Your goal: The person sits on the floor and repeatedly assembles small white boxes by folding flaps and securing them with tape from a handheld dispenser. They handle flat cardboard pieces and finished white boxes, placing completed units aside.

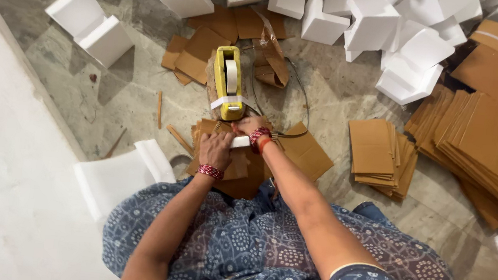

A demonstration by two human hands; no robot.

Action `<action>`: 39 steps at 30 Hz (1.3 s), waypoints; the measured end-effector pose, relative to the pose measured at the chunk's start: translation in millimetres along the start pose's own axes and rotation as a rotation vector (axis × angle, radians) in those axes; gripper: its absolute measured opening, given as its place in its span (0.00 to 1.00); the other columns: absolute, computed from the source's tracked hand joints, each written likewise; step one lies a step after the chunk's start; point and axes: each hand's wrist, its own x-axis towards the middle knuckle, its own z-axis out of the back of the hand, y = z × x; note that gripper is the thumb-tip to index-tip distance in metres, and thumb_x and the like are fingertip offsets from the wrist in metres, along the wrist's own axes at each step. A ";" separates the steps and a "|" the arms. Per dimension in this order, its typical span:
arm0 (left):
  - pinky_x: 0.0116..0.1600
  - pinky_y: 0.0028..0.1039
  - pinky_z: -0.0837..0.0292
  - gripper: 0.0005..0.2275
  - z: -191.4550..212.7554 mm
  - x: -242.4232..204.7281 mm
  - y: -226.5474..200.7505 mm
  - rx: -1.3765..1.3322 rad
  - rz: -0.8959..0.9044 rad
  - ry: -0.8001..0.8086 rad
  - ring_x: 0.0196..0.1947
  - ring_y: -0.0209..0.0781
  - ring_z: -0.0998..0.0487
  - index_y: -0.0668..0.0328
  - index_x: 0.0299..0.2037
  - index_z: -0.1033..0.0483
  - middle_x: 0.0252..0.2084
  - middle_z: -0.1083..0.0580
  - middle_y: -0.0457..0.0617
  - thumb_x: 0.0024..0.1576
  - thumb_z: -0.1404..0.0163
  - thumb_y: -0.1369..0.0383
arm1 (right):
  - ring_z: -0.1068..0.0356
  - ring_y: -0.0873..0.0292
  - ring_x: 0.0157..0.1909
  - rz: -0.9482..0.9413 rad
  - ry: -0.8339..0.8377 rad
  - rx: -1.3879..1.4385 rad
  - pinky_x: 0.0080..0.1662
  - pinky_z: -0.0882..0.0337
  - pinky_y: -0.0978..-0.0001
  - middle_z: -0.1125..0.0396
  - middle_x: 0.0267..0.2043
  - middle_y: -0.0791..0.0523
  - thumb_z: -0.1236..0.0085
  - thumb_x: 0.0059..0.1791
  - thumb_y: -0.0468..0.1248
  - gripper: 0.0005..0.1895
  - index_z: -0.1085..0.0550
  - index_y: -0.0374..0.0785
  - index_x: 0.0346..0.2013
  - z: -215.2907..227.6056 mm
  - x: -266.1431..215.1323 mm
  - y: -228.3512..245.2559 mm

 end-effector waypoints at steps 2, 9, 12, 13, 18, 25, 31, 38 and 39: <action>0.43 0.38 0.37 0.18 -4.3 14.3 2.3 0.005 -0.039 -0.059 0.39 0.46 0.22 0.52 0.47 0.24 0.37 0.22 0.48 0.45 0.46 0.73 | 0.25 0.56 0.45 0.156 0.094 -0.414 0.47 0.27 0.63 0.23 0.45 0.54 0.41 0.54 0.48 0.15 0.17 0.41 0.42 9.7 29.6 -3.6; 0.47 0.38 0.35 0.09 -19.9 1.9 3.8 0.089 0.025 0.027 0.40 0.49 0.22 0.55 0.40 0.30 0.37 0.23 0.51 0.49 0.48 0.74 | 0.25 0.56 0.47 0.108 0.058 -0.326 0.52 0.29 0.63 0.23 0.45 0.55 0.31 0.45 0.49 0.15 0.16 0.45 0.40 9.9 11.0 -23.4; 0.46 0.38 0.35 0.09 -11.0 0.3 8.2 0.099 0.013 -0.003 0.41 0.49 0.22 0.55 0.40 0.30 0.37 0.23 0.51 0.50 0.48 0.74 | 0.22 0.57 0.47 0.042 -0.247 -0.293 0.51 0.25 0.66 0.23 0.44 0.55 0.34 0.47 0.45 0.11 0.17 0.45 0.41 1.2 -29.6 -14.5; 0.45 0.39 0.35 0.09 -11.0 2.6 6.0 0.080 0.017 -0.001 0.41 0.49 0.22 0.54 0.39 0.29 0.37 0.23 0.51 0.49 0.48 0.74 | 0.21 0.57 0.48 0.085 -0.299 -0.176 0.52 0.24 0.66 0.22 0.45 0.55 0.35 0.49 0.45 0.11 0.18 0.45 0.43 5.3 -44.2 -13.5; 0.46 0.39 0.34 0.10 -11.8 -2.1 7.0 0.109 0.024 0.049 0.42 0.50 0.22 0.55 0.39 0.30 0.37 0.23 0.52 0.48 0.47 0.74 | 0.25 0.57 0.53 0.466 -0.156 0.158 0.55 0.26 0.65 0.25 0.52 0.55 0.34 0.47 0.38 0.23 0.26 0.45 0.57 33.7 -92.2 11.1; 0.47 0.41 0.34 0.11 -15.9 -0.7 12.0 0.050 -0.024 -0.014 0.42 0.51 0.23 0.57 0.41 0.30 0.37 0.23 0.53 0.49 0.46 0.76 | 0.25 0.55 0.52 0.695 -0.342 -0.264 0.54 0.25 0.64 0.25 0.51 0.55 0.28 0.41 0.34 0.28 0.26 0.46 0.56 12.9 -114.9 48.4; 0.51 0.40 0.28 0.14 1.3 -21.8 48.5 -0.415 0.133 -0.068 0.44 0.55 0.23 0.60 0.42 0.23 0.41 0.23 0.56 0.45 0.40 0.77 | 0.22 0.54 0.47 0.611 -0.436 0.004 0.50 0.23 0.65 0.24 0.44 0.54 0.40 0.44 0.29 0.16 0.23 0.44 0.46 -15.8 -89.1 2.9; 0.49 0.40 0.26 0.18 -6.5 -17.3 45.7 -0.556 0.026 -0.172 0.43 0.57 0.22 0.60 0.44 0.18 0.40 0.22 0.55 0.41 0.34 0.76 | 0.22 0.52 0.45 0.158 -0.085 -0.375 0.48 0.24 0.63 0.23 0.42 0.51 0.37 0.44 0.35 0.13 0.20 0.43 0.44 38.3 -71.1 -23.7; 0.48 0.39 0.25 0.18 -13.4 -12.7 41.8 -0.592 0.064 -0.146 0.43 0.56 0.22 0.59 0.43 0.18 0.40 0.22 0.54 0.41 0.34 0.75 | 0.22 0.52 0.44 0.121 -0.136 -0.452 0.48 0.24 0.63 0.23 0.42 0.51 0.36 0.44 0.36 0.13 0.19 0.43 0.44 54.7 -60.7 -19.5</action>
